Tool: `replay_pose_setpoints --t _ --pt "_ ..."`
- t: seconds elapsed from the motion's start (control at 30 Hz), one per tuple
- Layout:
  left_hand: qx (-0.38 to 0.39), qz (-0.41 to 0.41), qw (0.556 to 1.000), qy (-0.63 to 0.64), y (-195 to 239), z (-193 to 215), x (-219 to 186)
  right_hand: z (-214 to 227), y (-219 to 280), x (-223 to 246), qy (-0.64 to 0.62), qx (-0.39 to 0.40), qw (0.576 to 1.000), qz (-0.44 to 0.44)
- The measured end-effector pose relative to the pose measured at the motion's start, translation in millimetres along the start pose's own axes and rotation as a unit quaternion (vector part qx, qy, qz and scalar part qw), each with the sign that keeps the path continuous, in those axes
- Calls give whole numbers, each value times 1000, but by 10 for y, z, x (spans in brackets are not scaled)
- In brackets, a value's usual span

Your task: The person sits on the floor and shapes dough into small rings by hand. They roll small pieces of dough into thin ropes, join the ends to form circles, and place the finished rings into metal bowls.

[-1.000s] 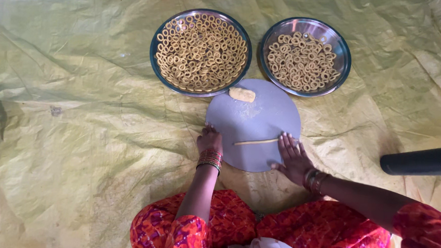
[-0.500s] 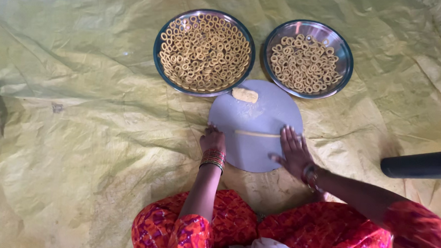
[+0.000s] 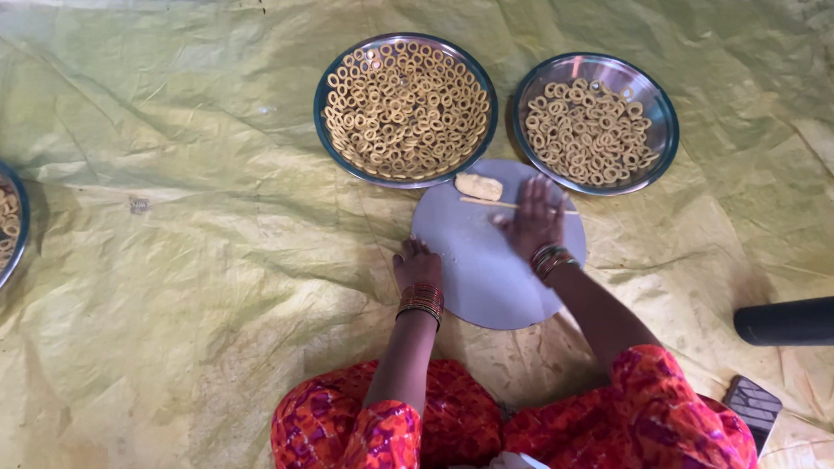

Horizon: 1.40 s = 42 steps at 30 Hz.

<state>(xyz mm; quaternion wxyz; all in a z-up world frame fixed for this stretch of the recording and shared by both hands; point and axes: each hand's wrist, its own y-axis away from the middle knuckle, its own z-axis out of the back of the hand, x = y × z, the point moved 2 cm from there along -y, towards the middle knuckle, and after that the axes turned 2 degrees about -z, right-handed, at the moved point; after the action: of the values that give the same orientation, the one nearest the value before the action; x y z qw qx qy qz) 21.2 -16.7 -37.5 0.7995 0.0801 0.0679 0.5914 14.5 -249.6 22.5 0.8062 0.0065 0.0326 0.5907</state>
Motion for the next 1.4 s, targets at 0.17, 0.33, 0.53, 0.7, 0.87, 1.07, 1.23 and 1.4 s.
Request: replay_pose_setpoints --t 0.17,0.33,0.53,0.7,0.87,1.07,1.23,1.4 --pt "-28 -8 999 44 40 -16 65 120 906 192 -80 74 991 72" --pt "-40 -8 997 67 148 185 87 342 1414 258 -7 143 978 152" --pt "177 -43 983 33 304 666 215 304 964 816 -3 51 977 206" --pt "131 -48 990 27 257 683 265 140 387 999 -68 -8 988 137" --pt "106 -57 992 43 132 217 297 -130 1014 962 -95 23 970 224" --pt "51 -49 996 60 213 402 298 -7 695 1015 -41 67 980 184" --pt "155 -38 984 83 420 764 387 193 420 1171 -17 72 989 127" --pt "91 -40 992 72 434 890 369 226 1300 1075 -2 163 963 214"
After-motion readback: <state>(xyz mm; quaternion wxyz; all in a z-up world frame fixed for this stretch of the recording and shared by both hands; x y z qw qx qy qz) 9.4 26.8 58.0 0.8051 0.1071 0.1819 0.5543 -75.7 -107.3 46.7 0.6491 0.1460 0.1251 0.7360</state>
